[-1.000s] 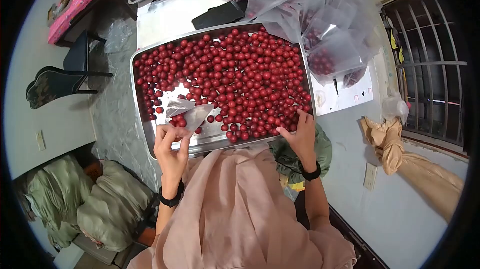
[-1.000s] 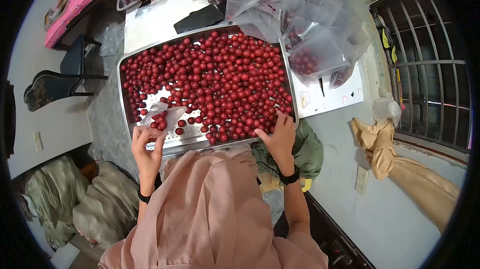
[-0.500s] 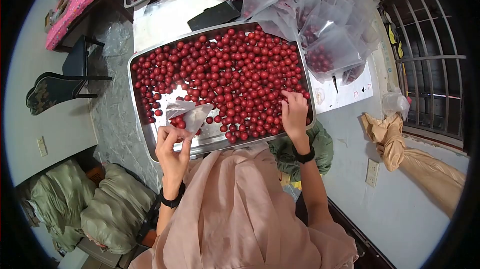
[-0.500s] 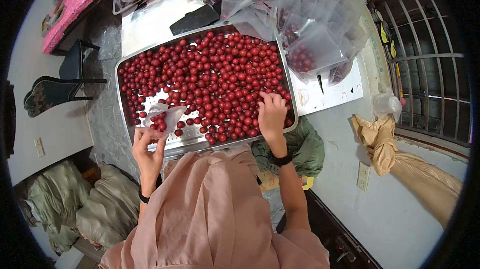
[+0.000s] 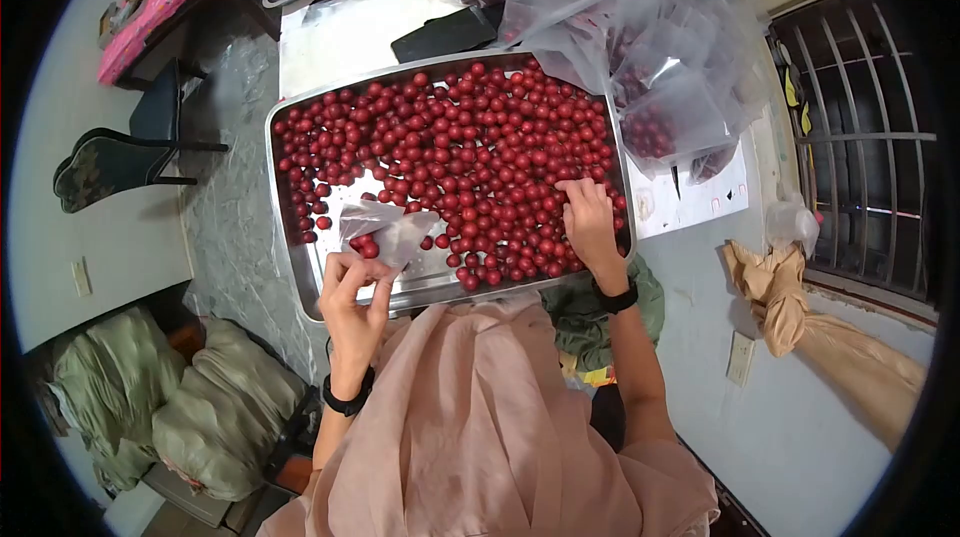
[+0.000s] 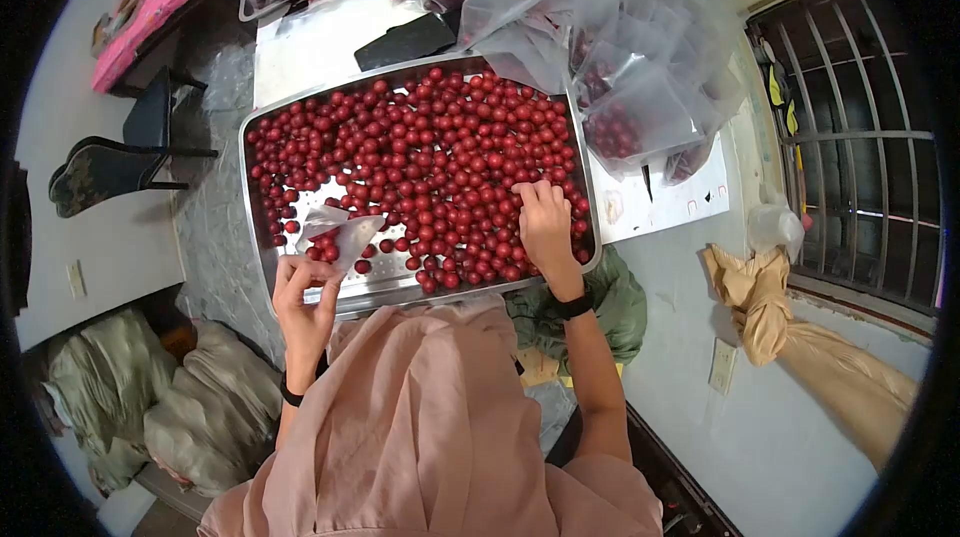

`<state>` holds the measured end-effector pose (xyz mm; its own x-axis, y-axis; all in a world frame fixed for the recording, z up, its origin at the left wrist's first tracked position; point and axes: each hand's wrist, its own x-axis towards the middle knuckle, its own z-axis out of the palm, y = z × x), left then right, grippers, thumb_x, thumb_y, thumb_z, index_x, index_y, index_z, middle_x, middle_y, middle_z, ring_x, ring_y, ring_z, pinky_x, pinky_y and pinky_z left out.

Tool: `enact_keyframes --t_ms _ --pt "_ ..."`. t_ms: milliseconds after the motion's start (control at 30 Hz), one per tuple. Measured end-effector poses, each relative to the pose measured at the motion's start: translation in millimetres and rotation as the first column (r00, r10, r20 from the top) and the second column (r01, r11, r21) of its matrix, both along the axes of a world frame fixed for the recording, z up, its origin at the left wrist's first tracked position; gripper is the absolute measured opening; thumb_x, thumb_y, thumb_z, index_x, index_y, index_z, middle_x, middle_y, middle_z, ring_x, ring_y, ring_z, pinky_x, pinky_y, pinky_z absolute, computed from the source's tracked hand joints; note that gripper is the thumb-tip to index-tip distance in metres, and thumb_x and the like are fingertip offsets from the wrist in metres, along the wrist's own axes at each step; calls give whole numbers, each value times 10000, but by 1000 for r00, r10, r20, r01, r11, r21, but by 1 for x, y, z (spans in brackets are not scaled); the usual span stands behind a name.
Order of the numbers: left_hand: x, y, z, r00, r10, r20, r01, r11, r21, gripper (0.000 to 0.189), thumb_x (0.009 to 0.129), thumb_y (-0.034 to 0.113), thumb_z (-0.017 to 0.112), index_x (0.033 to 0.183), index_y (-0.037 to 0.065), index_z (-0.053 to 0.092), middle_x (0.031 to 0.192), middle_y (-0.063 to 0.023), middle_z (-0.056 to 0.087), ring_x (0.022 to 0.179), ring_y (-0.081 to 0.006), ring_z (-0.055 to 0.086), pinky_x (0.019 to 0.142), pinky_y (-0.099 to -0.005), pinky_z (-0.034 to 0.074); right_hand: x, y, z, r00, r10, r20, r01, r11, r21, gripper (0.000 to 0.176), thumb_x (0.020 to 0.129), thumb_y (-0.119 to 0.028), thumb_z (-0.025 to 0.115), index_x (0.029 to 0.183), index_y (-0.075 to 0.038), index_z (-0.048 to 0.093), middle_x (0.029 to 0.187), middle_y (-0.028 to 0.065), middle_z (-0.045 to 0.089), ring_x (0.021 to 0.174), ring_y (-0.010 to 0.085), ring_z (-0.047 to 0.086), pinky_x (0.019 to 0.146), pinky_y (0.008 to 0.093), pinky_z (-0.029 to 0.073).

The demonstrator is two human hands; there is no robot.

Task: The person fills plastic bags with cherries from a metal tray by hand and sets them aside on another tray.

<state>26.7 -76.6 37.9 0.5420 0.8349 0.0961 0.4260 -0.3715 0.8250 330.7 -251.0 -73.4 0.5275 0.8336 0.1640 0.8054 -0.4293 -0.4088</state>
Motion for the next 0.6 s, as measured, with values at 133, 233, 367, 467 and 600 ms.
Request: enact_keyframes --t_ms 133,233,367,467,600 --pt "0 -1 2 1000 1 21 -2 1000 8 150 779 -83 747 890 6 699 902 -84 560 772 -187 630 695 -309 544 10 4 6 994 99 49 -97 994 -48 277 832 -45 651 1101 -106 639 1022 93 557 970 306 539 802 441 424" --pt "-3 -2 0 1000 -13 -8 13 1000 13 154 775 -87 733 890 8 695 899 -85 559 757 -189 631 688 -309 542 15 4 5 992 114 49 -108 987 -119 289 822 -104 710 1105 -106 649 1038 99 559 997 309 542 829 442 426" --pt "-6 -4 -5 1000 -13 -13 13 1000 19 169 752 -80 721 884 25 701 898 -85 568 769 -206 632 672 -326 524 23 2 6 995 95 18 -90 977 -192 290 806 -173 759 1077 -102 686 1037 91 561 1018 304 544 862 445 424" --pt "-5 -4 -5 1000 -12 3 12 1000 18 164 747 -71 725 876 29 702 901 -86 573 777 -214 633 668 -332 514 28 0 6 994 99 -40 -105 978 -182 279 792 -185 772 1042 -98 686 1036 90 560 1014 300 545 854 437 420" --pt "-6 -4 -6 1000 -12 -5 12 1000 22 160 749 -71 729 874 26 704 903 -86 577 781 -216 635 669 -330 515 29 1 12 988 112 -104 -124 986 -110 293 768 -167 770 1023 -100 640 1028 80 562 993 288 545 824 422 402"
